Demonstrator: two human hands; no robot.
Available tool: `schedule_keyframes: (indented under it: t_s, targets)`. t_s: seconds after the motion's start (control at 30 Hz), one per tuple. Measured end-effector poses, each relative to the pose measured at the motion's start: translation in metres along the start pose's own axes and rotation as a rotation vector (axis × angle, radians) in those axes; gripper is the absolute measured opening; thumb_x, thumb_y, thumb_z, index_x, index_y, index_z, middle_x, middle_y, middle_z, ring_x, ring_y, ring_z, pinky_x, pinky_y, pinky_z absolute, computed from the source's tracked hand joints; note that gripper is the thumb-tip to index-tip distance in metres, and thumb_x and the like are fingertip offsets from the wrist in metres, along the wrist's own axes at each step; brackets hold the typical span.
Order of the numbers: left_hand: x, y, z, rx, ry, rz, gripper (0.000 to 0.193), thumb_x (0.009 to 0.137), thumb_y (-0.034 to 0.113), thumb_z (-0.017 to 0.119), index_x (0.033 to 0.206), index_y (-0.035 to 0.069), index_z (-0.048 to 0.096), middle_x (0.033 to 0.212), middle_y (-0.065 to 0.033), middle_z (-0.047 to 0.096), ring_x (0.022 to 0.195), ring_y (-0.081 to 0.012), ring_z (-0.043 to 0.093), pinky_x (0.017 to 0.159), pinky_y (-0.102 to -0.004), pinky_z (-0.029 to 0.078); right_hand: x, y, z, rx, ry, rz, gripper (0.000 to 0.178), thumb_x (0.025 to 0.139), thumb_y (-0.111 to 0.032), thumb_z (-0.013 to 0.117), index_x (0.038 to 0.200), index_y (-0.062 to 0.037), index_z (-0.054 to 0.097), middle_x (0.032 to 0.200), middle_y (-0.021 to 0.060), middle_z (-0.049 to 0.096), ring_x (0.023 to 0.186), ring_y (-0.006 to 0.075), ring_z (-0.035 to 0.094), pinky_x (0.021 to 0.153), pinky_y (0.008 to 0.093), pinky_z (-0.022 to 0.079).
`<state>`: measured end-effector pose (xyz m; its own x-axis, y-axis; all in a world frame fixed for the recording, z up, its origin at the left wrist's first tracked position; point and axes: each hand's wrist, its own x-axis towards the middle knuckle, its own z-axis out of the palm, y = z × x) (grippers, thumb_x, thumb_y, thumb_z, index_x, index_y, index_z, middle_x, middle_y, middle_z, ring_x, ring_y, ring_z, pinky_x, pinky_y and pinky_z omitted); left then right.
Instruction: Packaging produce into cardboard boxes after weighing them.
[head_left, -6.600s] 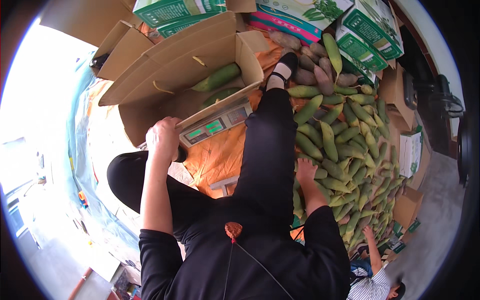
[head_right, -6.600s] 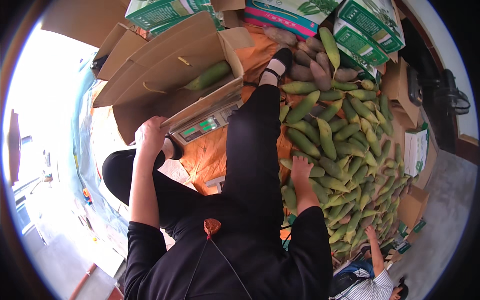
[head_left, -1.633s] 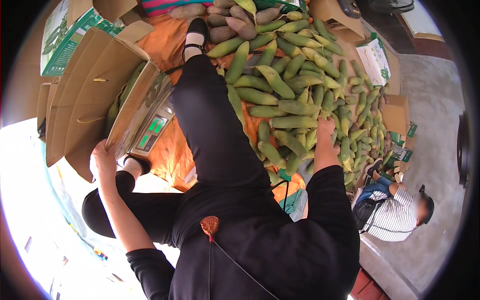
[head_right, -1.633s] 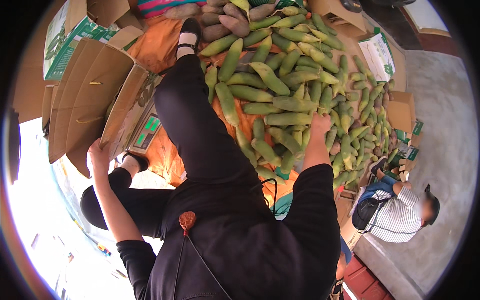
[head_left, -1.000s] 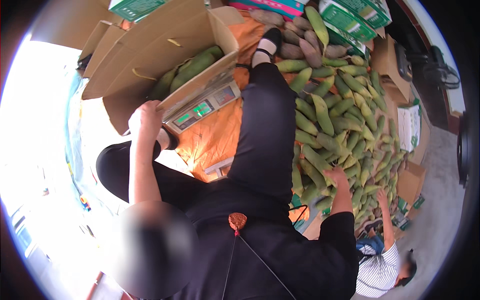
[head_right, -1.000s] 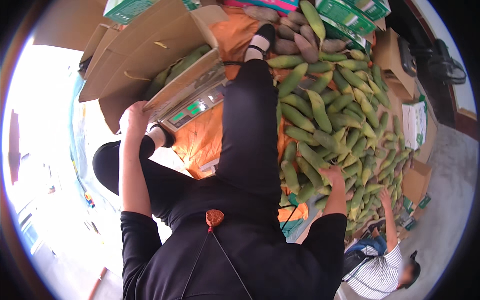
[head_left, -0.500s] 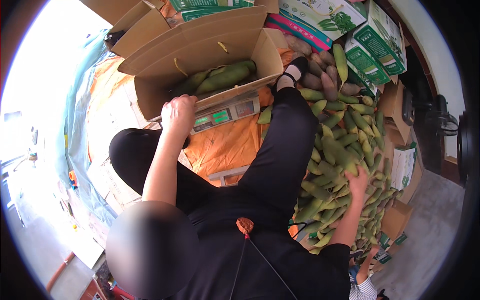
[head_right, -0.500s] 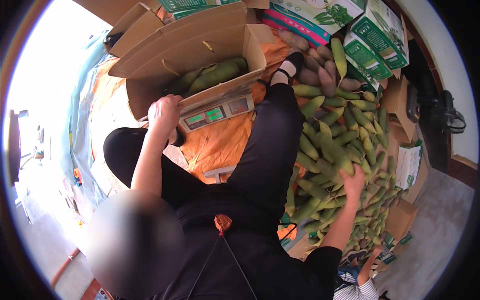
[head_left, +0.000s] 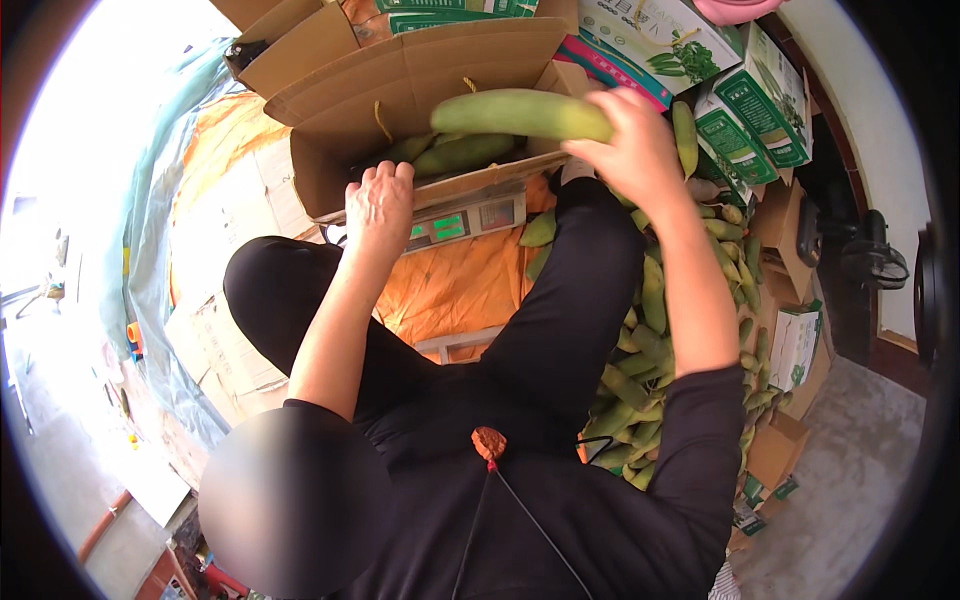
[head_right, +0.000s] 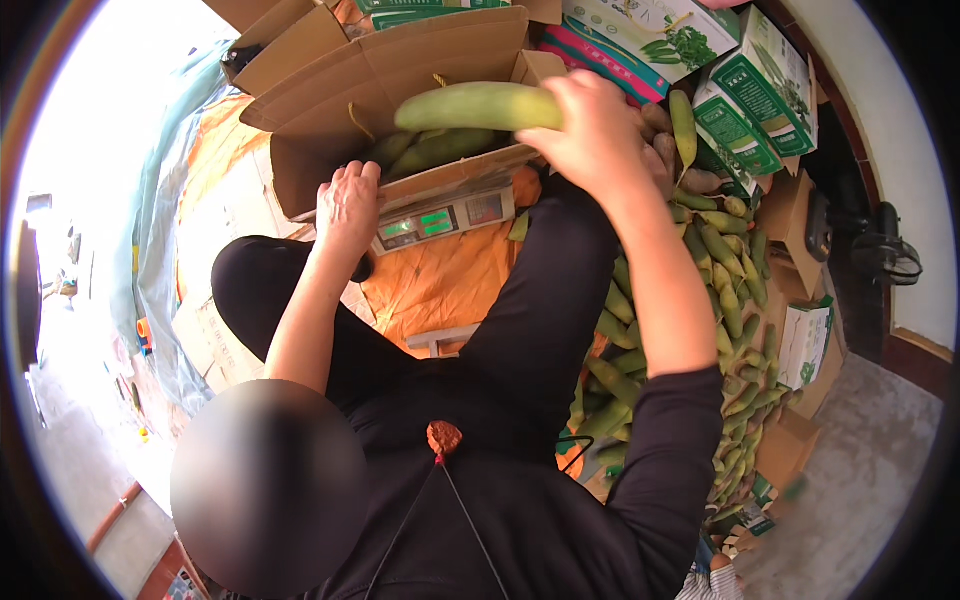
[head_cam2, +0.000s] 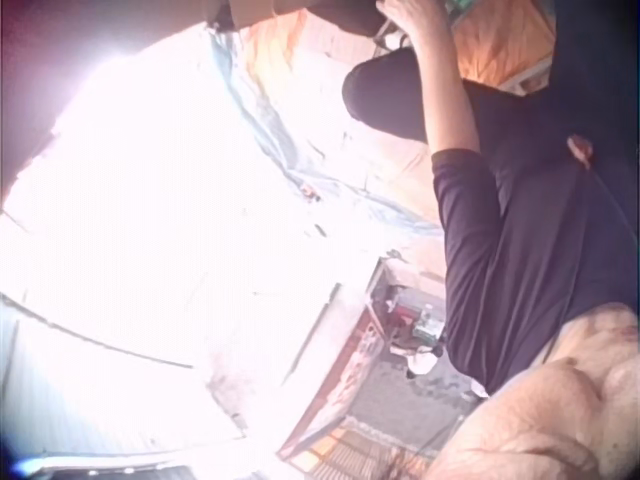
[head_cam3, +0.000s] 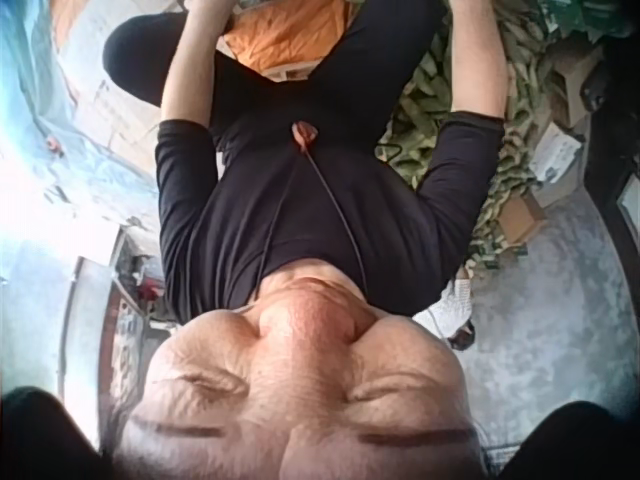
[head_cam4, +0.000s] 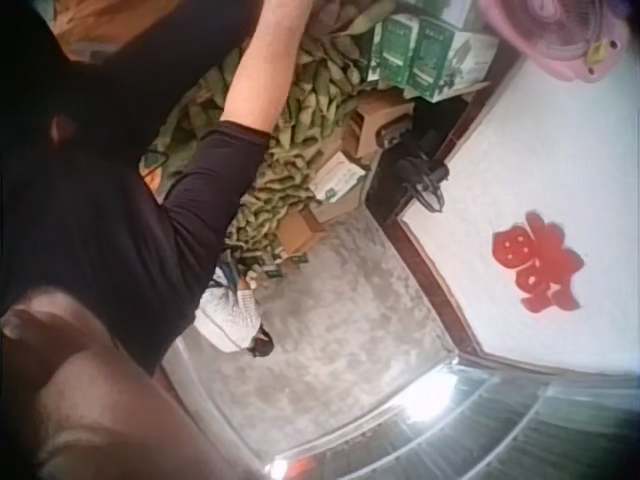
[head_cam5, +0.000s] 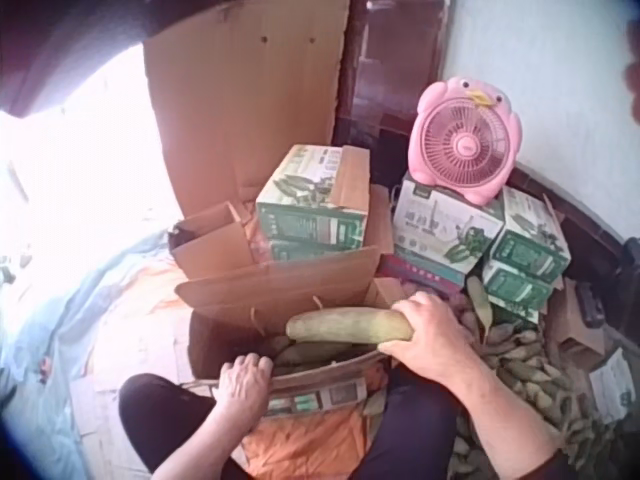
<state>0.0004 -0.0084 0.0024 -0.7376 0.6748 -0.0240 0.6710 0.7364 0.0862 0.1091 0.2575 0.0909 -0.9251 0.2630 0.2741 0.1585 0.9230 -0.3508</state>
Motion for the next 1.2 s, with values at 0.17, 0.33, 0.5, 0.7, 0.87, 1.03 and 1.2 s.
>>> schedule_keyframes:
  t_s: [0.17,0.33,0.5,0.7,0.87,1.03,1.2]
  targets:
    - [0.002,0.001,0.006,0.005,0.061,0.045,0.012,0.08,0.009,0.057,0.092,0.009,0.056,0.092,-0.0081,0.06,0.094,-0.0259,0.059,0.076,-0.0413,0.046,0.027,-0.044,0.091,-0.061,-0.299,-0.018,0.045,0.065,-0.032,0.077,0.101,-0.0072,0.065,0.1,0.0112,0.06,0.1,0.0296,0.057,0.086,0.041,0.048]
    - [0.007,0.002,0.007,0.009,0.005,0.031,0.022,0.073,0.015,0.068,0.089,0.008,0.055,0.094,-0.0104,0.06,0.095,-0.03,0.058,0.077,-0.0438,0.047,0.011,-0.03,0.096,0.11,-0.183,-0.024,0.043,0.075,-0.036,0.071,0.11,-0.0128,0.064,0.114,0.0101,0.059,0.111,0.0279,0.054,0.09,0.0478,0.044]
    - [0.003,-0.013,0.002,0.038,-0.002,0.032,0.024,0.072,0.012,0.069,0.09,0.008,0.053,0.093,-0.0118,0.061,0.095,-0.0331,0.058,0.075,-0.0467,0.047,-0.043,0.036,0.027,0.455,-0.164,0.272,0.035,0.083,-0.02,0.068,0.114,-0.0056,0.06,0.099,0.0093,0.066,0.092,0.0191,0.063,0.079,0.0292,0.051]
    - [0.01,0.006,0.004,0.045,-0.039,0.073,0.022,0.076,0.012,0.067,0.093,0.008,0.054,0.095,-0.0088,0.061,0.098,-0.0287,0.058,0.078,-0.0444,0.045,-0.228,0.133,0.003,0.114,-0.206,0.742,0.031,0.076,-0.021,0.068,0.103,-0.0055,0.063,0.091,0.0155,0.065,0.091,0.0346,0.061,0.078,0.0397,0.048]
    - [0.009,0.008,0.002,0.072,-0.07,0.027,0.02,0.075,0.01,0.066,0.092,0.008,0.055,0.095,-0.0086,0.061,0.097,-0.0288,0.058,0.078,-0.044,0.045,-0.405,0.181,0.051,-0.127,-0.675,1.056,0.04,0.073,-0.028,0.071,0.103,-0.004,0.063,0.101,0.0196,0.063,0.097,0.0356,0.06,0.081,0.0427,0.048]
    - [0.0,-0.008,-0.007,0.116,-0.03,0.002,0.02,0.074,0.011,0.066,0.092,0.009,0.056,0.095,-0.0093,0.061,0.096,-0.0295,0.059,0.078,-0.0441,0.046,-0.487,0.16,0.068,-0.203,-0.667,1.284,0.06,0.067,-0.033,0.078,0.116,-0.0041,0.059,0.109,0.0189,0.063,0.099,0.0331,0.061,0.084,0.042,0.048]
    - [0.012,0.016,0.012,0.018,-0.043,0.024,0.022,0.073,0.013,0.069,0.092,0.01,0.058,0.095,-0.008,0.062,0.098,-0.0284,0.058,0.08,-0.0433,0.046,-0.635,0.19,0.073,0.044,-0.387,1.649,0.075,0.067,-0.018,0.083,0.129,0.0012,0.046,0.127,0.0205,0.053,0.11,0.0313,0.056,0.085,0.0427,0.048]
